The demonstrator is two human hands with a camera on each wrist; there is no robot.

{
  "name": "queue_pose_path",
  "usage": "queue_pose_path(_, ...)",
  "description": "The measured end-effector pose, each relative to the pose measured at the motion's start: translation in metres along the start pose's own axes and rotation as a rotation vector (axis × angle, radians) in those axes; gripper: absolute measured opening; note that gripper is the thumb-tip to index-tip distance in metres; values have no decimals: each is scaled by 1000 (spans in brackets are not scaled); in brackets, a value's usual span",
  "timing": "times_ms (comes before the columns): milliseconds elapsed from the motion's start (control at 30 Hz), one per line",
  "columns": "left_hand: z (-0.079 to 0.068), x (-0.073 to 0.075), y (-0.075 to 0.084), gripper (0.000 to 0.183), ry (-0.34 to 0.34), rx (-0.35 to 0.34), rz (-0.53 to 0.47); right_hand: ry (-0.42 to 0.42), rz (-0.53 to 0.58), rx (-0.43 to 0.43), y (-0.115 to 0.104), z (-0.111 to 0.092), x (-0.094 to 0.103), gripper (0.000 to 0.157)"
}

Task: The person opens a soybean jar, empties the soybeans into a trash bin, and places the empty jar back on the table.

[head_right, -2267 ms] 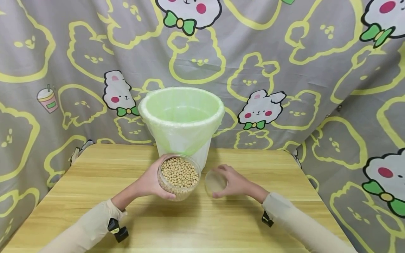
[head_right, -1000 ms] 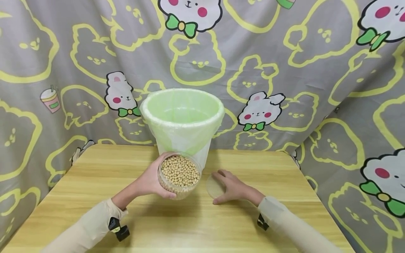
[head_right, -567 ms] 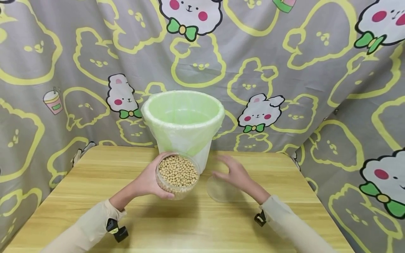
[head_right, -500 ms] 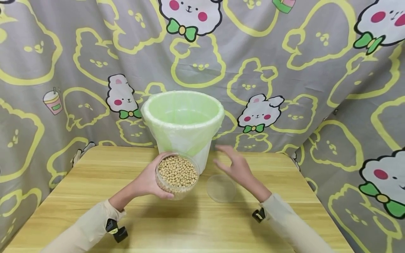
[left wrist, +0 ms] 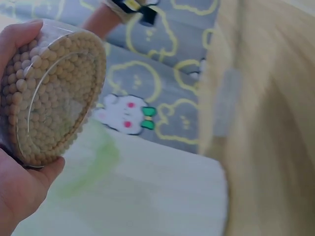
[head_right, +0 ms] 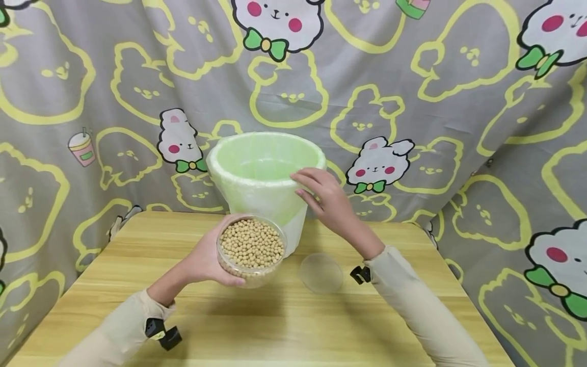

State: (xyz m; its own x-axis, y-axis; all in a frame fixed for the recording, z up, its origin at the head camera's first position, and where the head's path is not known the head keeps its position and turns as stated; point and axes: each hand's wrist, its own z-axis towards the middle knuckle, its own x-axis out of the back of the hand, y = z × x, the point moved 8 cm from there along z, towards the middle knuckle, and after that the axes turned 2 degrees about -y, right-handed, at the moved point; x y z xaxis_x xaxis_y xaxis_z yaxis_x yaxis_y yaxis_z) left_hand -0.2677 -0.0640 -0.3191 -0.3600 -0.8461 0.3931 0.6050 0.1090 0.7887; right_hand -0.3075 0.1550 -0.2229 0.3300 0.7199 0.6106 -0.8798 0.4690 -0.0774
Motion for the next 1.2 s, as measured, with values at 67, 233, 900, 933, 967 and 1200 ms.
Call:
queue_pose_path(67, 0, 6, 13, 120, 12, -17, 3, -3, -17, 6, -1, 2, -3, 39)
queue_pose_path(233, 4, 29, 49, 122, 97, -59, 16, 15, -68, 11, 0, 2, -6, 38)
queue_pose_path(900, 61, 159, 85, 114, 509, 157, 211, 60, -68, -4, 1, 2, -9, 31)
queue_pose_path(933, 63, 163, 84, 115, 515, 162, 236, 60, -69, -5, 1, 2, -9, 31)
queue_pose_path(967, 65, 167, 83, 116, 515, 171, 264, 60, -70, -7, 1, 2, -9, 31)
queue_pose_path(1200, 71, 189, 70, 124, 500, 277, 389, 61, -73, -4, -1, 2, -9, 30)
